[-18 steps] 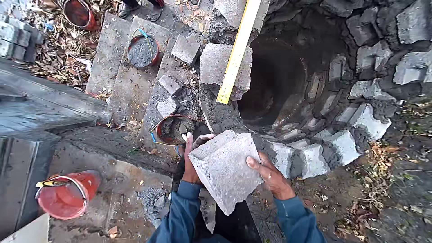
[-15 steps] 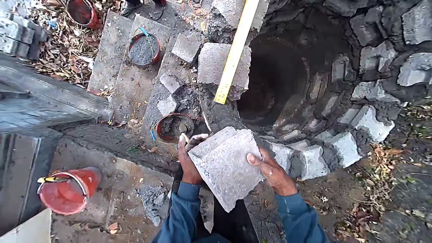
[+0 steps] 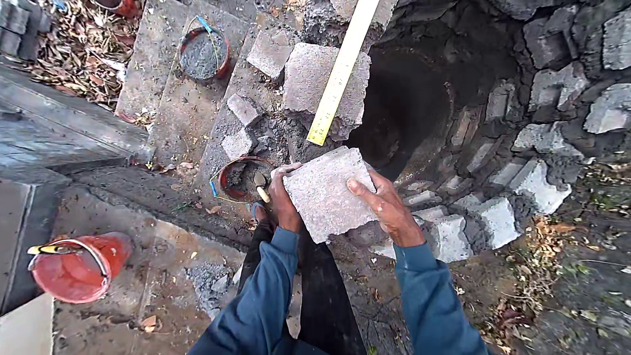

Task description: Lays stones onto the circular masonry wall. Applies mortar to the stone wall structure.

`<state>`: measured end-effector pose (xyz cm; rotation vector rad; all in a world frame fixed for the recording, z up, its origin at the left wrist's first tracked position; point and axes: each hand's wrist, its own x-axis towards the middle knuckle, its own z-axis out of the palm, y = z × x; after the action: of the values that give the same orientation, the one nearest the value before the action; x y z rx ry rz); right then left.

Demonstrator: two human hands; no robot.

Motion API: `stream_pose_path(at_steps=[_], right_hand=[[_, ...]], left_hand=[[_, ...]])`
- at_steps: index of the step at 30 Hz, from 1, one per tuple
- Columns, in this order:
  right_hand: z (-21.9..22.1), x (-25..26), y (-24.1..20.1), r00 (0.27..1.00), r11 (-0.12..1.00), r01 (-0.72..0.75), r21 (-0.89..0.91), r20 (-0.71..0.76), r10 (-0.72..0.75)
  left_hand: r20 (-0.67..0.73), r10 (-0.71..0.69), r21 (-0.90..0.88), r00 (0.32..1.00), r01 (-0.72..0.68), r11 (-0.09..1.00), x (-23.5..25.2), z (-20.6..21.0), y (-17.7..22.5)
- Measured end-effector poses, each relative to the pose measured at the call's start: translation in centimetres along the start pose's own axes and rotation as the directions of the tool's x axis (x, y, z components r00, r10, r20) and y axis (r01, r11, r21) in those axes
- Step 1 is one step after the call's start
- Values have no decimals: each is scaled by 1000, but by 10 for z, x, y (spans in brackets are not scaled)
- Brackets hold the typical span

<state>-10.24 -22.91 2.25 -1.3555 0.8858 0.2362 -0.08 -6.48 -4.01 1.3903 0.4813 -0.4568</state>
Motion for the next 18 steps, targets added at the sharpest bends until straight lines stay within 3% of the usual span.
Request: stream_pose_path(at_steps=[18], right_hand=[[-6,23,3,998,999,-33,1,54,32]], left_hand=[[6,23,96,1000,-24,995,13,1,-12]])
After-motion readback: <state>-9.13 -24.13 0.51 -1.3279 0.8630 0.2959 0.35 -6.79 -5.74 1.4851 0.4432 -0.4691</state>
